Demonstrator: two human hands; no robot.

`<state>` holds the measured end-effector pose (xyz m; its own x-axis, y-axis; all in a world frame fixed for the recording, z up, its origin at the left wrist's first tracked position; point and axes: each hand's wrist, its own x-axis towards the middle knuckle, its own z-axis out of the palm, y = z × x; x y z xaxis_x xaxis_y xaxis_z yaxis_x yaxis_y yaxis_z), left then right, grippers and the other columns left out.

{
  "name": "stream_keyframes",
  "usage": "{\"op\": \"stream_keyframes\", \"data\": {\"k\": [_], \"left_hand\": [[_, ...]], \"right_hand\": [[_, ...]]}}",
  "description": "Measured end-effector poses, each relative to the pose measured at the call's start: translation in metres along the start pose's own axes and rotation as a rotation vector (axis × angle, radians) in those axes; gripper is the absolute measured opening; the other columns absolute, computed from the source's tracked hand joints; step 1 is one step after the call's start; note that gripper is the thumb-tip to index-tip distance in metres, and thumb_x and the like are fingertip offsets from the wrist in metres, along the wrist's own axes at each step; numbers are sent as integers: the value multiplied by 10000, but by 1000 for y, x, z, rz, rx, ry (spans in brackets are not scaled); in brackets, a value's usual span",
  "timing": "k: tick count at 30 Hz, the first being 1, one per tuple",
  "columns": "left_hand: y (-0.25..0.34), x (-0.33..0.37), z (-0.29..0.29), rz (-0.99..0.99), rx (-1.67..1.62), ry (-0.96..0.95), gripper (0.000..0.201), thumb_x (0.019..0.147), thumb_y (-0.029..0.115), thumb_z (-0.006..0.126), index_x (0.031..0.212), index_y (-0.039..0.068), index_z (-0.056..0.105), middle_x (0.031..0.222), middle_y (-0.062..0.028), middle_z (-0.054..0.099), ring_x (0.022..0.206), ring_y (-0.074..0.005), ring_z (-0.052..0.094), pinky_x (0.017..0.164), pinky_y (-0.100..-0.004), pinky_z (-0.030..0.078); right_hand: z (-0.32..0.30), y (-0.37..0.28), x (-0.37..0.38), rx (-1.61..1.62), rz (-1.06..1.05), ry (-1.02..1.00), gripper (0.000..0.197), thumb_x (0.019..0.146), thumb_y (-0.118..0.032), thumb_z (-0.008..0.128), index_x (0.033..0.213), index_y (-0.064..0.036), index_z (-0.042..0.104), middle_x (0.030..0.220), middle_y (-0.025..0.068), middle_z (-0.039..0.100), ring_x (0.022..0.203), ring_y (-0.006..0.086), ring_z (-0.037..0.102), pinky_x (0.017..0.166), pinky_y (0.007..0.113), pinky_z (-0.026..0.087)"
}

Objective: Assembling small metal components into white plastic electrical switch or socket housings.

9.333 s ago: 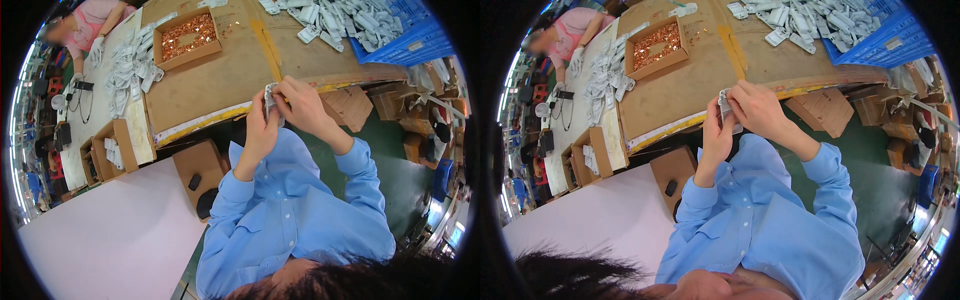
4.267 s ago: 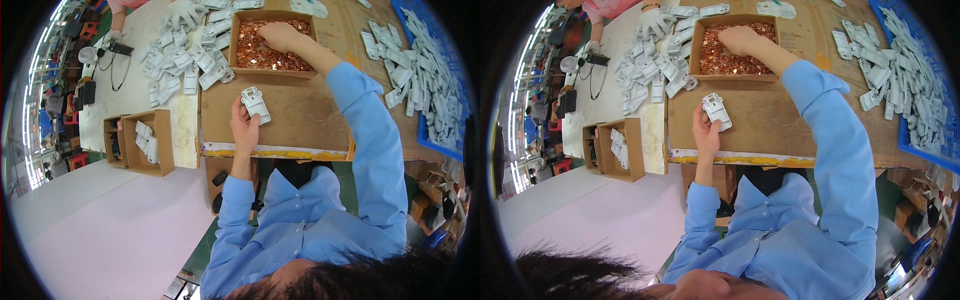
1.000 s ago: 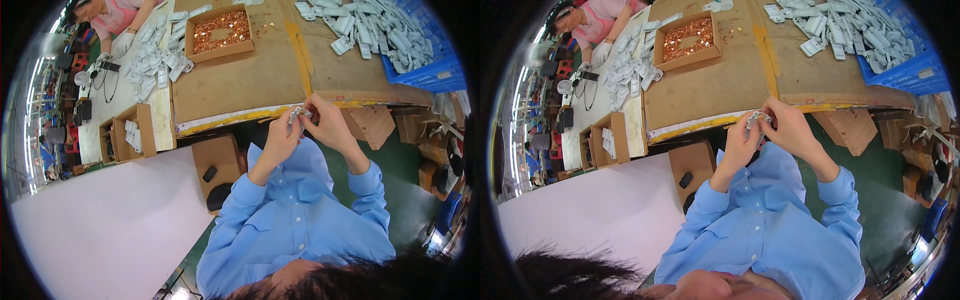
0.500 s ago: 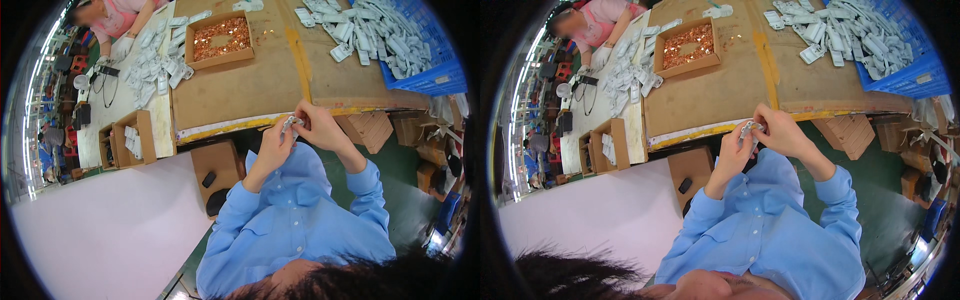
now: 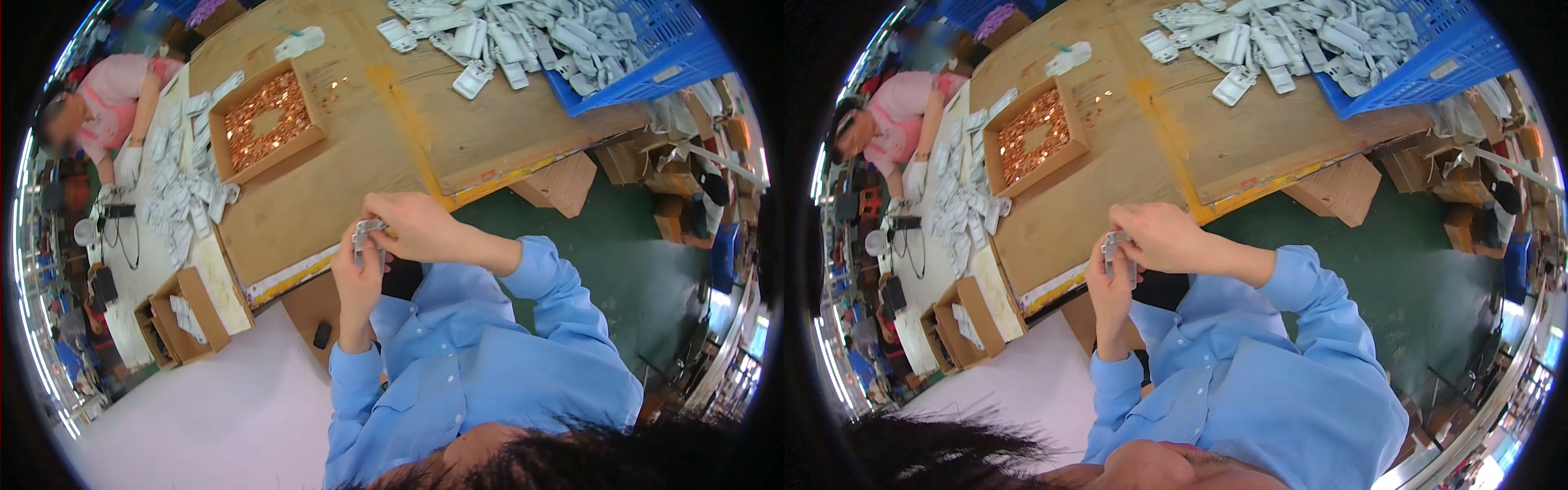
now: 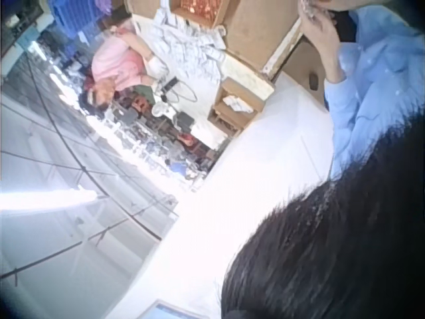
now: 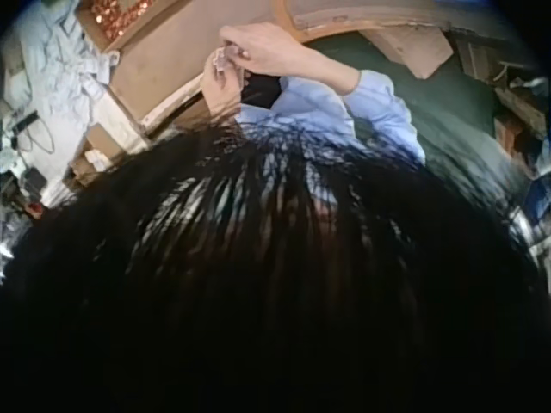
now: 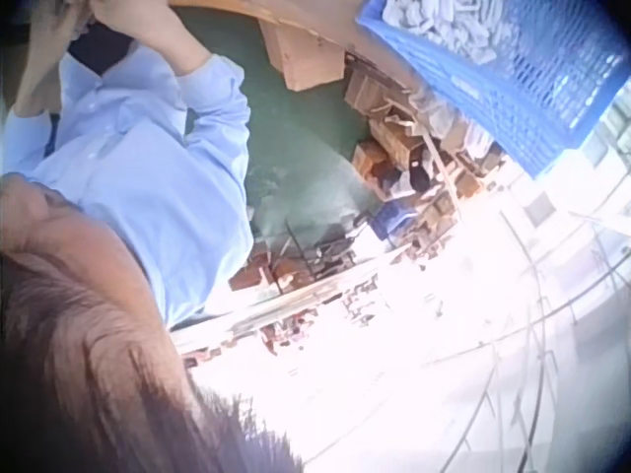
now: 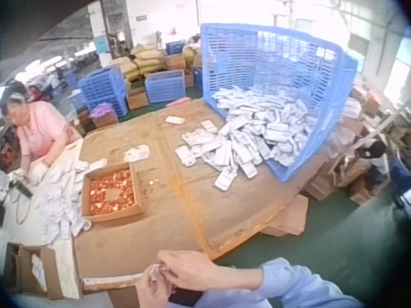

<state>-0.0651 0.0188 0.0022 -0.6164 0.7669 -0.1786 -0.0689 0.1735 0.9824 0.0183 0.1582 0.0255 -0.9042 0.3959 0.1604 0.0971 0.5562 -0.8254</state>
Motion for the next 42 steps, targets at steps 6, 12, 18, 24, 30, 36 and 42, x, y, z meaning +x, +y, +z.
{"op": "stream_keyframes", "data": {"k": [6, 12, 18, 24, 30, 36, 42], "left_hand": [[-2, 12, -35, -6, 256, -70, 212, 977, 116, 552, 1154, 3, 579, 958, -41, 642, 884, -79, 577, 774, -236, 472], [16, 67, -156, 204, 693, 486, 339, 929, 216, 634, 1143, -45, 593, 904, -110, 661, 845, -143, 593, 750, -286, 484], [21, 191, -335, 150, 926, 885, 554, 868, 389, 662, 1146, -85, 593, 941, -230, 686, 875, -313, 654, 793, -380, 494], [8, 234, -373, 62, 1031, 895, 485, 802, 370, 686, 1057, -41, 645, 917, -215, 695, 858, -354, 663, 808, -412, 505], [0, 209, -299, 398, 910, 1032, 383, 849, 253, 662, 1088, -42, 607, 993, -163, 657, 813, -266, 639, 748, -351, 508], [-17, 110, -166, 148, 148, 412, 211, 955, 187, 595, 1089, 25, 617, 897, -19, 637, 772, -76, 568, 683, -227, 465], [-27, 78, -89, -211, -368, -220, 398, 1006, 333, 467, 1261, 36, 539, 997, -61, 666, 830, -101, 619, 673, -235, 487]], "right_hand": [[-2, 17, 12, -18, -7, -44, 219, 836, -239, 675, 942, -65, 594, 857, 106, 643, 786, 326, 640, 666, 427, 508], [-63, 70, 22, -291, -5, 234, 428, 829, -308, 693, 1125, -12, 607, 1176, 217, 591, 1100, 396, 543, 952, 459, 452], [-129, 139, 21, -833, 188, 254, 289, 859, -173, 633, 1095, -20, 569, 1076, 153, 581, 1017, 341, 547, 878, 429, 457], [-127, 150, 26, -788, 177, 192, 183, 859, -114, 630, 1003, -25, 560, 975, 115, 567, 948, 313, 559, 811, 413, 464], [-124, 158, 22, -702, 156, 231, 146, 858, -70, 618, 969, -16, 539, 947, 128, 558, 910, 332, 567, 759, 420, 472], [-100, 103, 26, -549, 83, 199, 156, 782, -32, 624, 914, -26, 540, 912, 142, 562, 849, 353, 582, 715, 439, 487], [3, 18, 46, -307, -430, -196, 188, 744, -90, 674, 872, -36, 547, 964, 108, 582, 879, 297, 592, 760, 400, 488]]}}
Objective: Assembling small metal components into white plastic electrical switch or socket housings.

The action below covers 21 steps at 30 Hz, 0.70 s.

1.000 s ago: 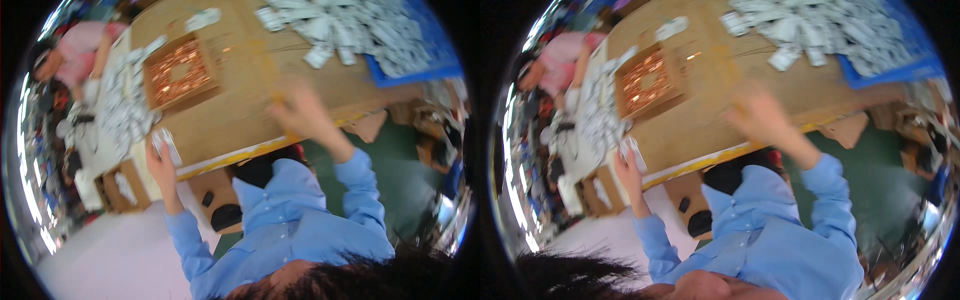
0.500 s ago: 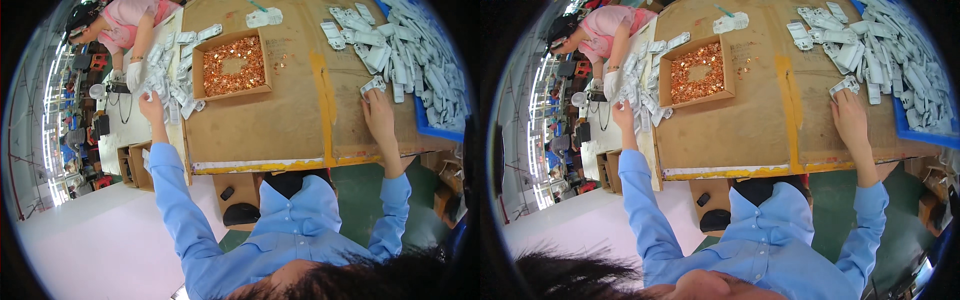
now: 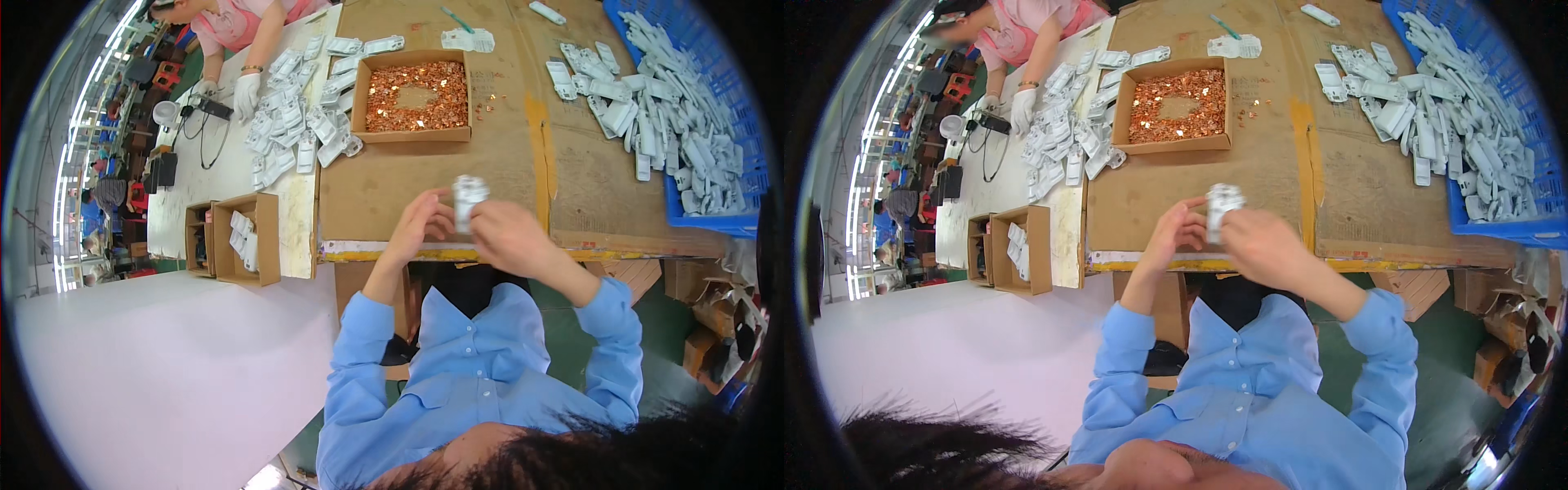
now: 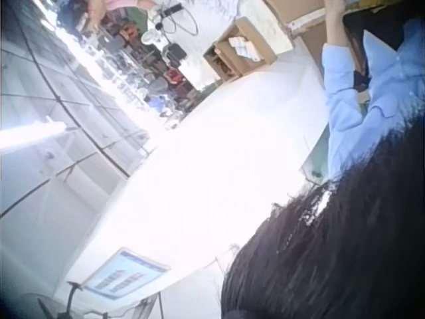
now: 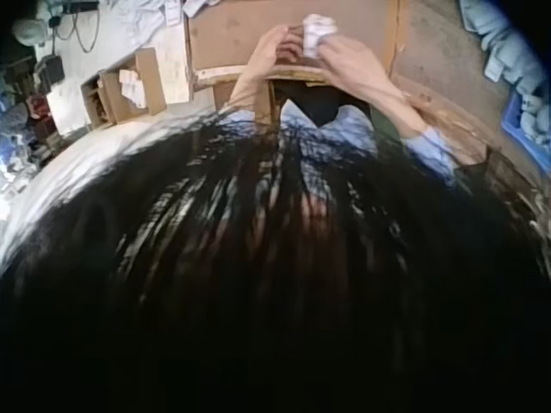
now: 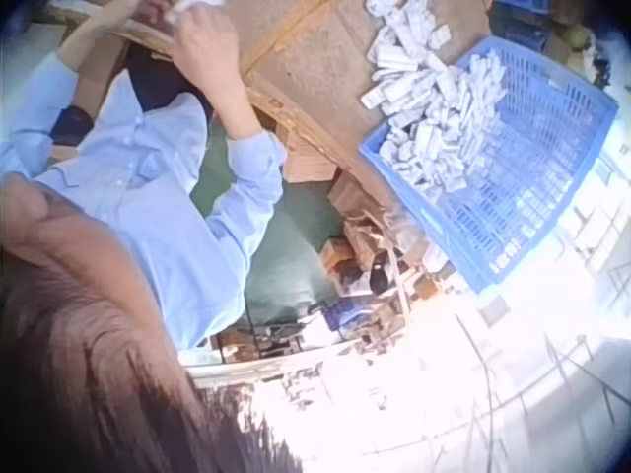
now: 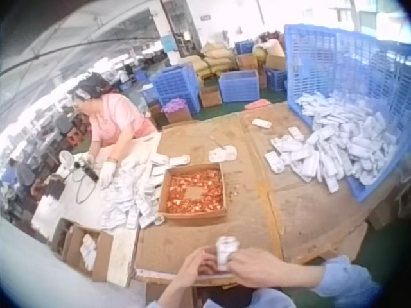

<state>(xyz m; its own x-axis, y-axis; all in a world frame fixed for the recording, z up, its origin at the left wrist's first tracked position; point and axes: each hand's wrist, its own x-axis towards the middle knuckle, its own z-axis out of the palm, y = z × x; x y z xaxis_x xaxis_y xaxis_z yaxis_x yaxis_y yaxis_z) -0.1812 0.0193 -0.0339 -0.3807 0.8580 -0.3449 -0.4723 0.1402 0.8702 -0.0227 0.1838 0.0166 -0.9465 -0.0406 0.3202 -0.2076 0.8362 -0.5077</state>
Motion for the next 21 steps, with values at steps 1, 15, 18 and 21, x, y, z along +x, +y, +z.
{"op": "stream_keyframes", "data": {"k": [1, 15, 18, 21], "left_hand": [[-11, 7, 1, 5, -82, 97, 384, 992, 299, 487, 1249, 22, 552, 1026, -66, 658, 907, -115, 617, 752, -253, 493], [-19, 32, -85, 436, 262, 583, 296, 920, 92, 621, 1190, -16, 568, 1018, -78, 667, 886, -119, 624, 765, -267, 513], [-17, 29, -81, 407, 254, 599, 299, 917, 72, 621, 1195, -20, 562, 1023, -81, 667, 891, -117, 627, 767, -260, 514], [-14, 28, -80, 395, 245, 616, 296, 918, 63, 617, 1196, -25, 561, 1020, -81, 668, 893, -115, 629, 770, -256, 514]], "right_hand": [[19, -8, 6, -30, -26, -28, 212, 736, -105, 684, 897, -41, 561, 994, 104, 587, 913, 294, 589, 795, 392, 481], [17, 93, 188, -13, 220, 68, 165, 879, -152, 584, 996, -64, 659, 1031, 129, 630, 960, 320, 623, 817, 432, 507], [38, 121, 220, -109, 174, -88, 166, 862, -97, 576, 1002, -74, 662, 1047, 124, 641, 1001, 313, 623, 822, 426, 514], [52, 127, 233, -212, 201, -216, 215, 812, -10, 577, 998, -74, 664, 1097, 118, 648, 1048, 306, 624, 832, 436, 525]]}}
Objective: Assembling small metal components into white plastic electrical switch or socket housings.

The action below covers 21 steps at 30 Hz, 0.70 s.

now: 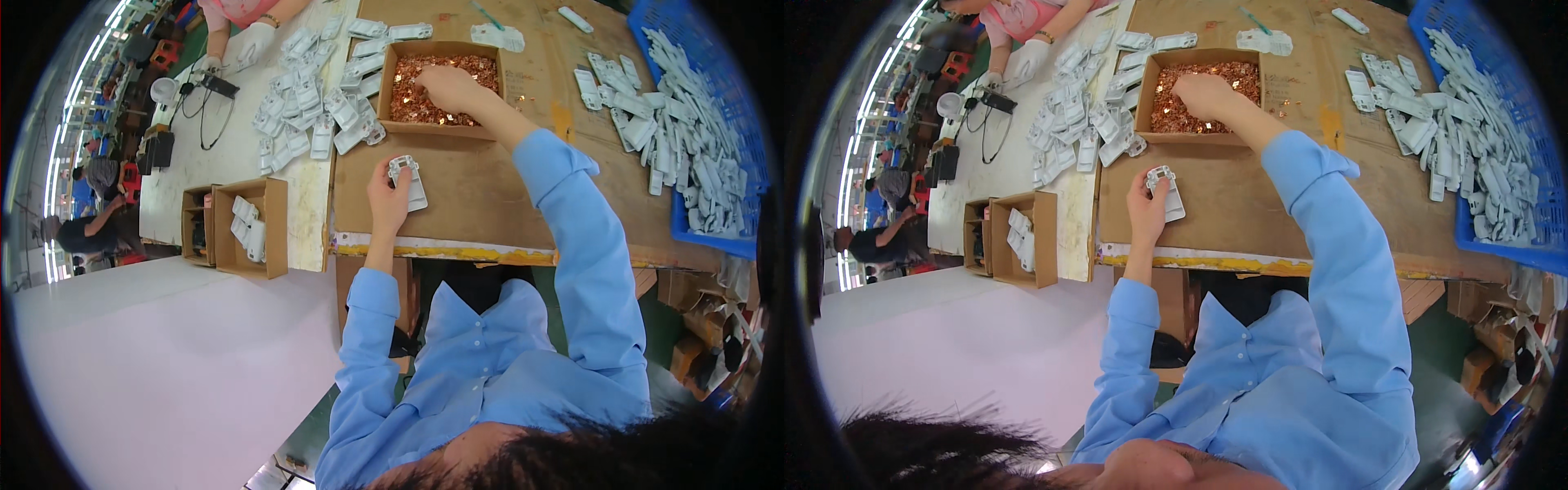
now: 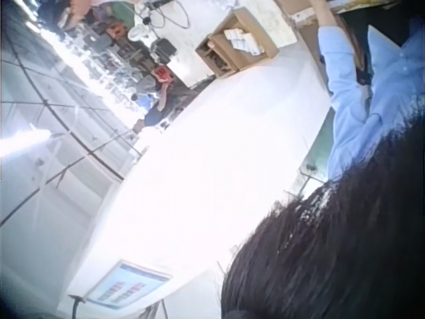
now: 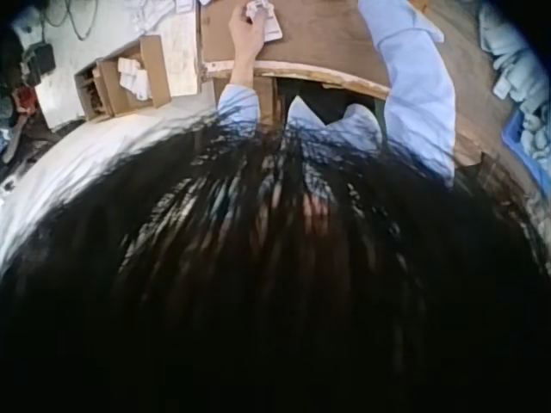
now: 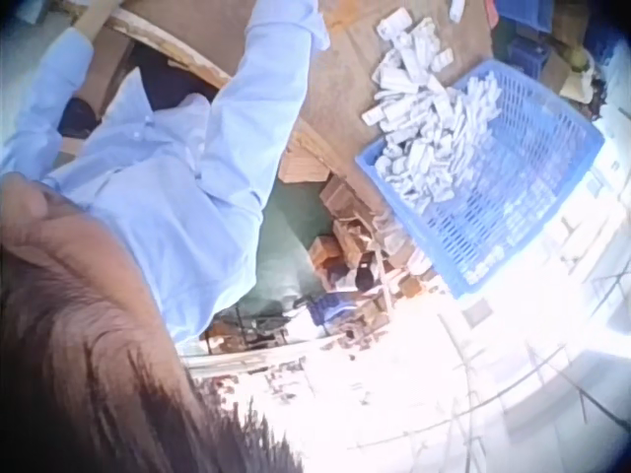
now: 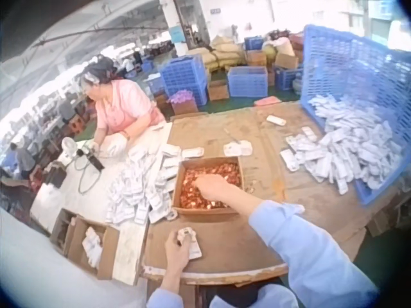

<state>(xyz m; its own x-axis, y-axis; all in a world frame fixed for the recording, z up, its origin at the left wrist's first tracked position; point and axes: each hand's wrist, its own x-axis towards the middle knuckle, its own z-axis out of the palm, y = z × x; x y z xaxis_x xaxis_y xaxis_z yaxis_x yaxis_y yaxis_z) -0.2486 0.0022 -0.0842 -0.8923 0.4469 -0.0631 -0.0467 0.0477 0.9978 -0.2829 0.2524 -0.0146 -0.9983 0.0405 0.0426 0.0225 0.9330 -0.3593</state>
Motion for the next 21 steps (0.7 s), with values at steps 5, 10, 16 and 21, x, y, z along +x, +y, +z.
{"op": "stream_keyframes", "data": {"k": [5, 10, 16, 21], "left_hand": [[4, -1, -1, -14, -40, -3, 297, 917, 63, 619, 1196, -24, 563, 1009, -76, 669, 886, -109, 627, 767, -251, 512], [2, -1, -3, -4, -26, -3, 291, 914, 56, 619, 1192, -13, 568, 999, -73, 666, 872, -103, 623, 749, -246, 511], [3, -2, -1, 3, -39, 2, 299, 913, 52, 618, 1199, -12, 562, 989, -74, 670, 861, -102, 626, 735, -245, 514], [4, -3, -1, 9, -37, 1, 299, 914, 53, 618, 1199, -13, 561, 983, -76, 671, 857, -102, 627, 732, -246, 515]], "right_hand": [[9, 0, 10, -88, 34, -12, 212, 811, -20, 584, 1006, -61, 657, 1089, 125, 650, 1050, 317, 625, 838, 444, 533], [9, 1, 12, -53, 29, -31, 200, 820, -33, 577, 1004, -49, 655, 1073, 135, 654, 1031, 325, 633, 832, 448, 534], [12, 2, 15, -91, 43, -42, 206, 817, -26, 577, 1007, -32, 656, 1100, 151, 655, 1051, 334, 632, 839, 455, 538], [15, 4, 14, -182, 38, -22, 175, 837, -88, 579, 985, -57, 666, 1060, 126, 650, 1009, 324, 630, 837, 451, 526]]}}
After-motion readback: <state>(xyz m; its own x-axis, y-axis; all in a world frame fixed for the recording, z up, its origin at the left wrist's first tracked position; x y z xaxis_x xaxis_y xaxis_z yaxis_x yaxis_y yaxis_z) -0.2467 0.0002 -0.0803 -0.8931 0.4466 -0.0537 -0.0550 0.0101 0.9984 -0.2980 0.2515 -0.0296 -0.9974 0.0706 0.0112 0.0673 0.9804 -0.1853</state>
